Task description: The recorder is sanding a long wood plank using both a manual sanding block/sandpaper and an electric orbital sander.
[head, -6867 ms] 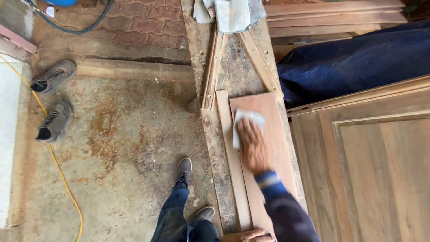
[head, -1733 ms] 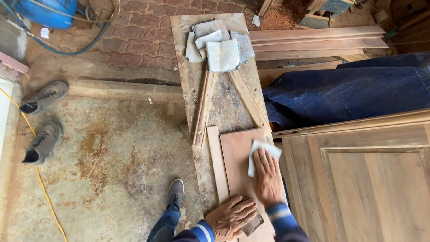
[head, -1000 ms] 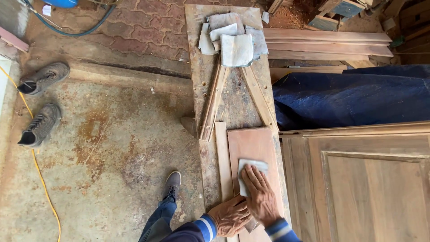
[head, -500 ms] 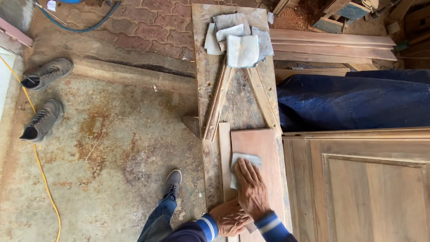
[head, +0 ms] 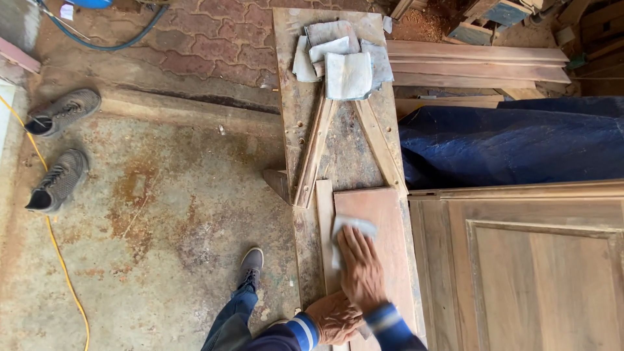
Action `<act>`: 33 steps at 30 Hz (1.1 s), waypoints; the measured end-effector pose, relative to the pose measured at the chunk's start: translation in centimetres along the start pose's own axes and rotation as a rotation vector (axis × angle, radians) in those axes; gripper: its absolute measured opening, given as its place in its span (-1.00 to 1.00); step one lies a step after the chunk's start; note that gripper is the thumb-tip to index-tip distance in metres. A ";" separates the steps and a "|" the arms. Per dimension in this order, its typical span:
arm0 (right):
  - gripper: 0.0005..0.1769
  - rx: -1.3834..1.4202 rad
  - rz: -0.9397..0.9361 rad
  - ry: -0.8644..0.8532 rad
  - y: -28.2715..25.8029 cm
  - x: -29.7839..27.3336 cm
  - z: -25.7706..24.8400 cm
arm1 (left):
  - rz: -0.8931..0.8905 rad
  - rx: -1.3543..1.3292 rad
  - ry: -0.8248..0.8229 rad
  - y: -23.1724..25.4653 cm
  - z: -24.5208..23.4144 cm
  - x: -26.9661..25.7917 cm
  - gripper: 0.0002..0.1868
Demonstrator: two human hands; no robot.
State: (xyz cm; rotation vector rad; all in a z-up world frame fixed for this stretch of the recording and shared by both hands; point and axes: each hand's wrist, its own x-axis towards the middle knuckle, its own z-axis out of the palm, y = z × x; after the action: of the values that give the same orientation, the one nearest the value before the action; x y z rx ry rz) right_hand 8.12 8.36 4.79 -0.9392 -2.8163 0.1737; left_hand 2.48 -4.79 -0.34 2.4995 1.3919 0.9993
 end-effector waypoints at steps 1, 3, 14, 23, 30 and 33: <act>-0.49 -0.004 0.032 0.007 0.1 2.0 0.3 | 0.027 -0.043 -0.099 -0.1 1.0 -0.5 -0.40; -0.50 -0.004 0.070 0.022 0.0 4.9 0.4 | 0.060 -0.081 -0.205 -0.1 1.2 -0.5 -0.51; -0.46 -0.023 0.139 0.008 -2.2 -2.6 -0.8 | 0.081 0.030 -0.121 -0.5 -1.5 0.3 -0.44; -0.42 -0.015 0.204 0.068 -0.4 3.0 0.7 | 0.039 -0.260 -0.585 -0.6 0.1 0.2 -0.44; -0.32 -0.008 0.523 0.221 0.7 -17.7 0.4 | -0.389 0.260 -0.183 -5.2 -1.7 3.8 -0.30; -0.33 -0.115 0.512 0.324 0.9 -22.3 4.0 | -0.605 0.108 -0.074 -11.6 -1.6 7.6 -0.26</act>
State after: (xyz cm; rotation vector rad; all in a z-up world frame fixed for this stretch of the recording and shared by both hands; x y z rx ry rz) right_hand 25.51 -4.61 -1.96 -1.5437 -2.2664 -0.0750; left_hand -4.02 7.55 0.10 1.9326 2.0337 0.7073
